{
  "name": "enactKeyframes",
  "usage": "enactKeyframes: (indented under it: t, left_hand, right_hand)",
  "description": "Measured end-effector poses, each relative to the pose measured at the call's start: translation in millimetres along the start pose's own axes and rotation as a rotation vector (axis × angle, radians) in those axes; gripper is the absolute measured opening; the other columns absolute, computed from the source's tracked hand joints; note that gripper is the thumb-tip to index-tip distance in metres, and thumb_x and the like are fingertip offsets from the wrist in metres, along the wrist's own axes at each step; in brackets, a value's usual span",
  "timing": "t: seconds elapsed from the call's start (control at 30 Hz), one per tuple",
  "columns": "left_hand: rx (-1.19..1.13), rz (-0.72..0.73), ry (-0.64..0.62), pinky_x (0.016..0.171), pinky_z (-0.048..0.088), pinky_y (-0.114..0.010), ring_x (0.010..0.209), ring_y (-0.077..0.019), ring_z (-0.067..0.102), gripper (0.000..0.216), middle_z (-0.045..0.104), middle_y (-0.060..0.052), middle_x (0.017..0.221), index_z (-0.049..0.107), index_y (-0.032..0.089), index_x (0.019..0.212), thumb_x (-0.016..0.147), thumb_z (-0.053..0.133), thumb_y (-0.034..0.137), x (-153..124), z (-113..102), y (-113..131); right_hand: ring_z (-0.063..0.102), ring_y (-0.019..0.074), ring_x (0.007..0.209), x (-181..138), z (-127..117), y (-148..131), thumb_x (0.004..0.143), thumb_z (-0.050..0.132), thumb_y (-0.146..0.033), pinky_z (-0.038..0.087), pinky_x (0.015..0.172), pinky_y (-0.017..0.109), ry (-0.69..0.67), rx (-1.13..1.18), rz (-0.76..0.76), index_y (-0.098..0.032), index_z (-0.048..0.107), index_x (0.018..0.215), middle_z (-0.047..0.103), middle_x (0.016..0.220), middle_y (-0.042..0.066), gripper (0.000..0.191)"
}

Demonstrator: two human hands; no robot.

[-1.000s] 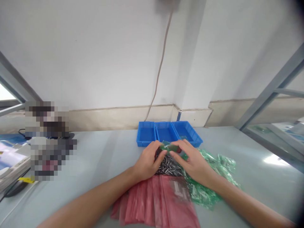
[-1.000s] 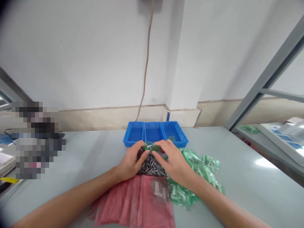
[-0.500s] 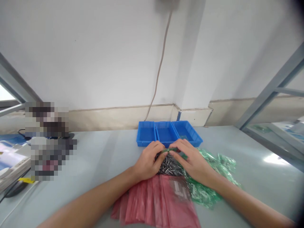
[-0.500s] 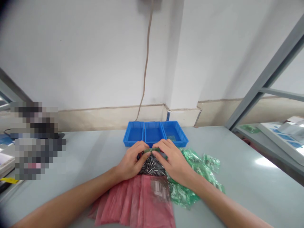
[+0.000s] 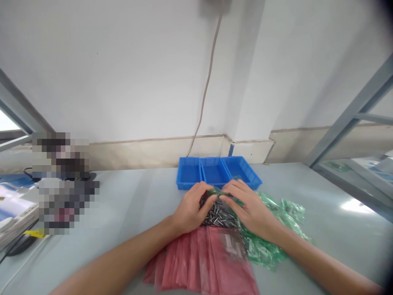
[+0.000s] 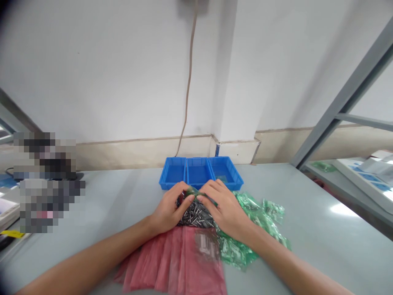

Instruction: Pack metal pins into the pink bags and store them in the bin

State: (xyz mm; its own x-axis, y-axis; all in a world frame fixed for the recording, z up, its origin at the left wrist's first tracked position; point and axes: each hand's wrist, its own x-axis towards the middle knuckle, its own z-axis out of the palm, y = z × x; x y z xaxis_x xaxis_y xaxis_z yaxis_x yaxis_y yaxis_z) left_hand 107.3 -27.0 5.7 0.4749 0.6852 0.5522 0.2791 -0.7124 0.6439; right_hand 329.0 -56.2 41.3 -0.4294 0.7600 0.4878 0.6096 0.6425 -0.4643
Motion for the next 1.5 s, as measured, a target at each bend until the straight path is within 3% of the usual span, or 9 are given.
enactKeyframes:
  t: [0.9,1.5]
  left_hand:
    - [0.04,-0.007,-0.014,0.081,0.043,-0.032,0.088,-0.0198,0.056,0.021,0.061,-0.003,0.093,0.056,0.021,0.098,0.112,0.047,0.033,-0.1,2.3,-3.2]
    - [0.019,0.018,-0.019,0.089,0.047,-0.033,0.096,-0.0207,0.061,0.015,0.067,-0.005,0.103,0.062,0.02,0.107,0.11,0.054,0.032,0.5,0.4,-1.3]
  right_hand:
    - [0.059,0.0257,0.097,-2.7,5.3,4.4,0.111,0.051,-0.03,0.047,0.091,0.046,-0.036,0.011,0.103,-0.026,0.061,0.107,0.069,0.102,0.005,0.012]
    - [0.054,0.0244,0.089,-2.1,3.2,-0.7,0.112,0.045,-0.028,0.045,0.086,0.044,-0.075,0.031,0.094,-0.025,0.054,0.098,0.062,0.093,0.003,0.017]
